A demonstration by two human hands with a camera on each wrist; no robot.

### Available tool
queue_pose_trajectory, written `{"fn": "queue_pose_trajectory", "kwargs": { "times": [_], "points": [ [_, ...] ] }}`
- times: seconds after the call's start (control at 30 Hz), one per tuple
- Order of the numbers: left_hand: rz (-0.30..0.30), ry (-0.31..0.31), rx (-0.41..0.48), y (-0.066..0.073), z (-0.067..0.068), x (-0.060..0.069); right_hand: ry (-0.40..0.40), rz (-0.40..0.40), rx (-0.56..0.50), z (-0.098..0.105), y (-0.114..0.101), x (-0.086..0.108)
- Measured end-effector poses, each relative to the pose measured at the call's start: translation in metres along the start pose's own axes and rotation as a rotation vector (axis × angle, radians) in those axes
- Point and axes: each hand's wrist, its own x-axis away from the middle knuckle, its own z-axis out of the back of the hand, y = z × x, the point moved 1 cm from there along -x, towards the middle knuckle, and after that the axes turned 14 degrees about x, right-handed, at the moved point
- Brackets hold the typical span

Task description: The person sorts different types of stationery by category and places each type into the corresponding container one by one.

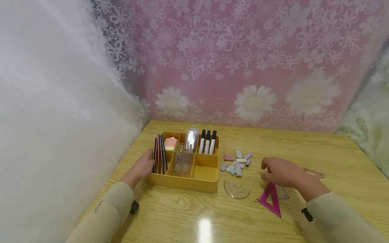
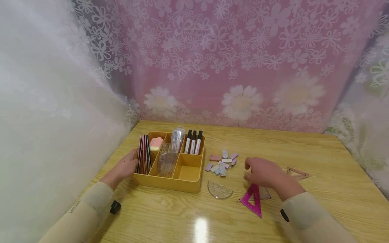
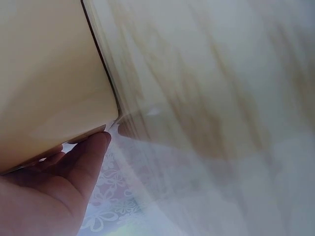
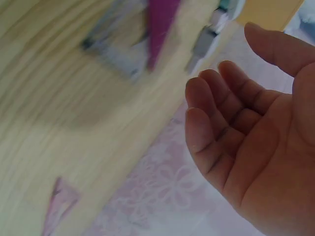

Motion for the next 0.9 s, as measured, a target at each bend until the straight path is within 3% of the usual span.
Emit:
{"fn": "queue_pose_trajectory", "kwargs": {
  "times": [0.33,0.9],
  "points": [
    [0.009,-0.004,-0.007,0.000,0.000,0.001,-0.148,-0.088,-0.108,-0.020,0.022,0.008],
    [0.000,-0.005,-0.016,0.002,0.000,0.001,-0.137,-0.166,-0.053,-0.026,0.019,0.007]
  ]
}}
